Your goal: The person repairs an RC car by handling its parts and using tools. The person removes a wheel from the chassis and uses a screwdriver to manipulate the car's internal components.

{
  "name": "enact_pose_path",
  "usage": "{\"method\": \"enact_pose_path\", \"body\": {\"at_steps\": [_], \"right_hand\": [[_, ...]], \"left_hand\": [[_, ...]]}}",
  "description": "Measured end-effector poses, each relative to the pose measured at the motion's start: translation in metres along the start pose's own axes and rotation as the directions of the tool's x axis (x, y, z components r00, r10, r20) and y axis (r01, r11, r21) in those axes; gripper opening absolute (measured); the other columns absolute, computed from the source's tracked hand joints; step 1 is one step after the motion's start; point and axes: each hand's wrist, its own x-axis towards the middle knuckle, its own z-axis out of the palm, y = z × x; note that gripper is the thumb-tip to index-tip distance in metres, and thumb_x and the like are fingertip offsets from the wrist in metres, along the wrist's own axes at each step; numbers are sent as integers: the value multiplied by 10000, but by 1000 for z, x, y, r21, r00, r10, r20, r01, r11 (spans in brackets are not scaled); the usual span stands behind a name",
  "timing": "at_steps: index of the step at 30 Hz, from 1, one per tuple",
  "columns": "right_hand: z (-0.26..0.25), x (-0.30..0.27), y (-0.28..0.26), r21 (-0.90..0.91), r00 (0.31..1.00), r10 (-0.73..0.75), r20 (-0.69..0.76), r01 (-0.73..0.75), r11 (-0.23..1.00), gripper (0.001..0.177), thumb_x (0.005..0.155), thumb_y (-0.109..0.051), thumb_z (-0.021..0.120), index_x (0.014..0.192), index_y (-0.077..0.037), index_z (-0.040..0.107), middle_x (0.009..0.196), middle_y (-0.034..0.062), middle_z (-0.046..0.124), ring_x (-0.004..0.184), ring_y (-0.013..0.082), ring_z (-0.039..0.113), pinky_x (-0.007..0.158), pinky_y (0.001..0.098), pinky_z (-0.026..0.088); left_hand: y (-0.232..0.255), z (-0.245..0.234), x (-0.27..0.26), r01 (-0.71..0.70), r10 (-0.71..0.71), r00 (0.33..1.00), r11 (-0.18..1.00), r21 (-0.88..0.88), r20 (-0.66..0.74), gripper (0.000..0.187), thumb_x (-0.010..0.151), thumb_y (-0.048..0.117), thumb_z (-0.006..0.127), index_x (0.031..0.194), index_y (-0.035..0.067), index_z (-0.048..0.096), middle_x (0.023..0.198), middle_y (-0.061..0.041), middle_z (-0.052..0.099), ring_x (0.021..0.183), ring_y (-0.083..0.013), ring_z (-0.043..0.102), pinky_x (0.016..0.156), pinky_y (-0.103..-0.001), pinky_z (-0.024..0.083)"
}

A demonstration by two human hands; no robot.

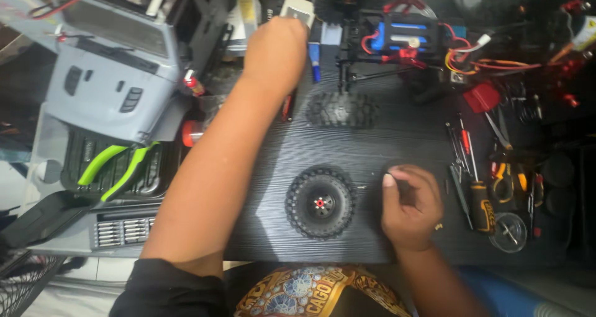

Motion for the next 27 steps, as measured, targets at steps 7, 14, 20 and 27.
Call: {"method": "enact_pose_path", "body": {"at_steps": [7, 14, 20, 27], "right_hand": [[-3, 5, -6, -103, 999, -43, -8, 42, 994, 146, 937, 72, 702, 1050, -1, 646, 1067, 125, 674, 991, 217, 678, 886, 304, 554], [-5, 8, -6, -99, 989, -144, -28, 141, 985, 169, 911, 71, 726, 1034, -11, 643, 1017, 123, 672, 934, 247, 699, 849, 327, 573], [-16, 2, -8, -120, 988, -144, 54, 149, 981, 215, 877, 53, 743, 1062, -26, 666, 1018, 143, 672, 915, 273, 700, 817, 325, 574], [-27, -6, -7, -106, 982, -37, 185, 58, 993, 389, 791, 65, 694, 1176, 10, 676, 1174, 191, 641, 959, 282, 662, 859, 366, 565]], "left_hand": [[7, -25, -3, -64, 65, 998, 994, 92, -10, 126, 841, 25, 646, 871, 34, 768, 885, -212, 735, 809, -396, 731, 704, -482, 594], [66, -133, -91, 116, -233, 946, 891, -440, -223, 131, 969, 163, 818, 990, 41, 775, 893, -145, 736, 720, -301, 686, 700, -412, 517], [121, -115, -173, -162, 172, 985, 850, -501, -26, 714, 713, 450, 885, 1246, 34, 653, 1274, -180, 633, 1155, -354, 610, 974, -455, 482], [107, -100, -219, -81, 160, 979, 881, -466, 131, 1315, 444, 634, 943, 1479, 3, 431, 1450, -241, 481, 1301, -439, 477, 1070, -553, 353]]}}
